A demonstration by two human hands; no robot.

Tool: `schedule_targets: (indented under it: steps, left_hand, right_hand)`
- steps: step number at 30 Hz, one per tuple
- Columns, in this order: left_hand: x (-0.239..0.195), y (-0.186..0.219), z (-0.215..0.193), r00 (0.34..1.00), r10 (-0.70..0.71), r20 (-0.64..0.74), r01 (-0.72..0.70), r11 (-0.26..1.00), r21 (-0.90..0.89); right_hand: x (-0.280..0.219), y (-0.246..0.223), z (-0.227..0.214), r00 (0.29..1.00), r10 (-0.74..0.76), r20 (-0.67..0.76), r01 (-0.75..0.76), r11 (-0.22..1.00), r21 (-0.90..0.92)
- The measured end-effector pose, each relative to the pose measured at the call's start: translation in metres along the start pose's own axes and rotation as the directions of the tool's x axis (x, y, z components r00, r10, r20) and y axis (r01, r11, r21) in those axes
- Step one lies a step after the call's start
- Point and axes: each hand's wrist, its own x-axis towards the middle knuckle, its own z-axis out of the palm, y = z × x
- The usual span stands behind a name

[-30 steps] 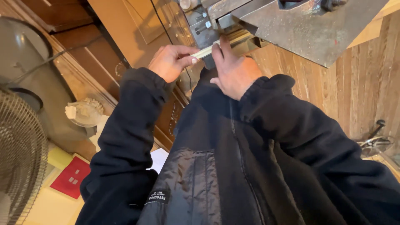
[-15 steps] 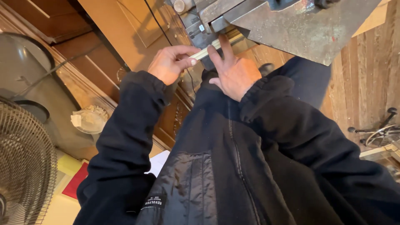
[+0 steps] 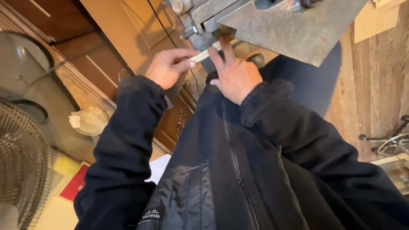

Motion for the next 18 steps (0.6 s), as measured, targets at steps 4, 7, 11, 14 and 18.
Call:
schedule_targets:
  steps: [4, 7, 11, 14, 18]
  left_hand:
    - [-0.008, -0.006, -0.005, 1.0, 0.011, 0.013, -0.01, 0.997, -0.074]
    - [-0.011, 0.0, -0.007, 1.0, 0.01, 0.012, -0.011, 0.997, 0.078]
    - [-0.015, -0.004, -0.009, 0.999, 0.007, -0.032, -0.004, 0.996, 0.084]
    - [-0.016, -0.008, -0.003, 0.999, 0.013, -0.039, -0.011, 0.999, 0.032]
    - [-0.017, 0.0, -0.005, 0.999, 0.002, -0.055, 0.001, 0.998, 0.064]
  right_hand:
    - [-0.004, -0.004, -0.005, 1.0, 0.003, 0.015, -0.003, 1.0, -0.017]
    - [-0.005, -0.001, -0.009, 0.999, 0.011, 0.032, -0.01, 0.999, -0.038]
    - [-0.001, 0.0, -0.007, 0.999, 0.001, 0.035, 0.0, 1.0, -0.029]
    - [-0.004, 0.0, -0.009, 0.998, 0.01, 0.06, -0.007, 0.999, -0.043]
    - [-0.001, 0.002, -0.007, 0.999, 0.012, 0.049, -0.009, 0.998, -0.063]
